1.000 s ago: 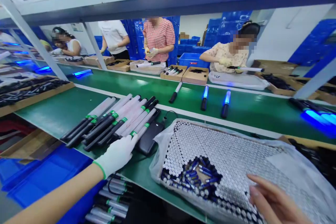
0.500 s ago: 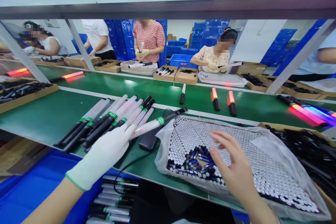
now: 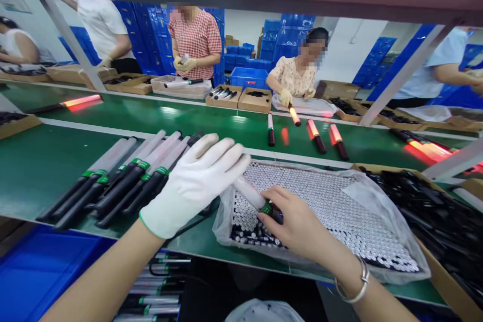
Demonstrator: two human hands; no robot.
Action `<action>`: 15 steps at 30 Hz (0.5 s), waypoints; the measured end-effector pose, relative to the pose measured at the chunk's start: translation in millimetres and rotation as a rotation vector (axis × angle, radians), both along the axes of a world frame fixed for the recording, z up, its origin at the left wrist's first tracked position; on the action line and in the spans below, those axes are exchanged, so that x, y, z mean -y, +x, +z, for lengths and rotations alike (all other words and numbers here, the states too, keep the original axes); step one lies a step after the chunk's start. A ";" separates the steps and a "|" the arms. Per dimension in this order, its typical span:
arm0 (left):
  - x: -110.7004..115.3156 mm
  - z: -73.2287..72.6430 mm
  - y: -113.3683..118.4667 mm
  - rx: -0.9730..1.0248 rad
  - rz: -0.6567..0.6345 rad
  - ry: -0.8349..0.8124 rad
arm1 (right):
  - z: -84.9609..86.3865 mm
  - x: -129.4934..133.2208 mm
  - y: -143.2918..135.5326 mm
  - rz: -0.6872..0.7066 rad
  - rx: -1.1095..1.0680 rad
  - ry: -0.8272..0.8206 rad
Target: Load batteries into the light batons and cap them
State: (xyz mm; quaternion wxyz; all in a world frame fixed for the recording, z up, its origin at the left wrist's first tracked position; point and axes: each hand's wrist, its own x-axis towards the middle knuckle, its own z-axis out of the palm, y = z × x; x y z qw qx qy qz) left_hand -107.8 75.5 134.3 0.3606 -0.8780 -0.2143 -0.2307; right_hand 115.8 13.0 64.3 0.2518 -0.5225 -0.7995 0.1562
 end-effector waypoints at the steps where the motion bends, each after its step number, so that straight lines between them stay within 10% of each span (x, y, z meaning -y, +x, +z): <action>1: -4.6 -3.3 -3.7 0.095 -0.014 0.016 | 0.9 -2.4 4.7 -0.008 -0.037 -0.009; 5: -12.0 -21.7 -38.5 0.490 0.156 -0.248 | -6.2 -14.5 28.6 -0.202 -0.193 -0.131; 8: 7.1 -41.9 -51.9 0.719 0.289 -0.836 | -12.9 -27.1 25.9 -0.248 -0.467 -0.304; 11: 39.4 -65.6 -30.7 0.704 0.083 -1.547 | -10.7 -36.6 -6.3 -0.129 -0.666 -0.413; 15: 66.2 -86.4 7.5 0.878 -0.038 -1.541 | -5.4 -41.0 -44.8 -0.028 -0.725 -0.434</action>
